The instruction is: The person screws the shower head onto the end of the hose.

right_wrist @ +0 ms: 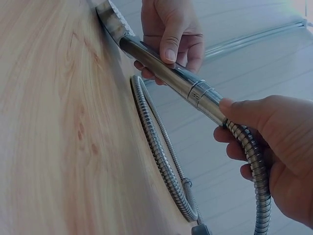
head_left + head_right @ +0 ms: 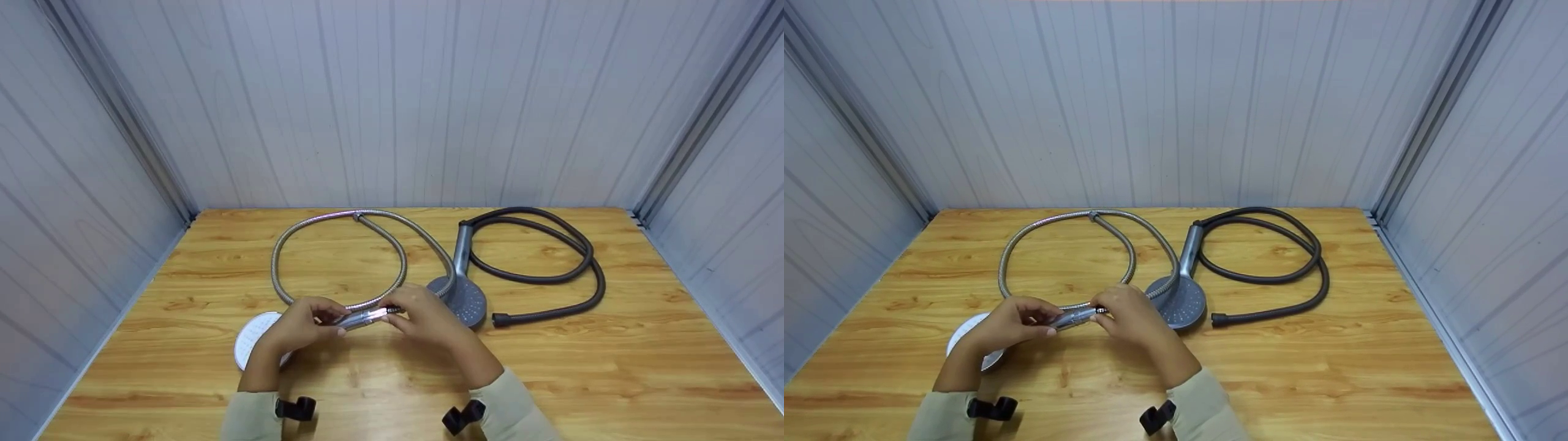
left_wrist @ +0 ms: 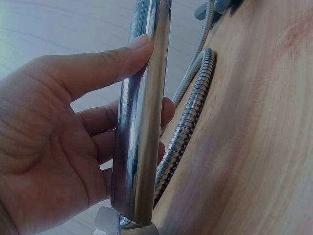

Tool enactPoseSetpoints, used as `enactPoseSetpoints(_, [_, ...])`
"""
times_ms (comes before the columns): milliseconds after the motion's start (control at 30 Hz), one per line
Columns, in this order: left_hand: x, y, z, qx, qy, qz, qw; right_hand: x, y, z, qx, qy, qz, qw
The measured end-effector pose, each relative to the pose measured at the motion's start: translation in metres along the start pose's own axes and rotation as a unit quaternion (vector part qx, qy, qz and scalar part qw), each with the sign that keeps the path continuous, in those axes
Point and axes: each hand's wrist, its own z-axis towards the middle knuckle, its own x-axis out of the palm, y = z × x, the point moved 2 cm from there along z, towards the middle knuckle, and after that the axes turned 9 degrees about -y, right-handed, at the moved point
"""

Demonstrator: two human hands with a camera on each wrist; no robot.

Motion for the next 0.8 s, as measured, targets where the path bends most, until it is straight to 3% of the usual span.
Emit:
enactPoseSetpoints(267, [-0.0012,0.0052,0.0021,0.006,0.005,-0.004,1.0000,0.0010,-0.0003,-0.0004,0.012,0.002,-0.002,0.9999])
enactPoseSetpoints(800, [-0.0013,0.0033,0.0008,0.014,0.003,-0.006,0.9999,0.0025,-0.0027,-0.0007,-0.039,-0.029,0.043,0.9979])
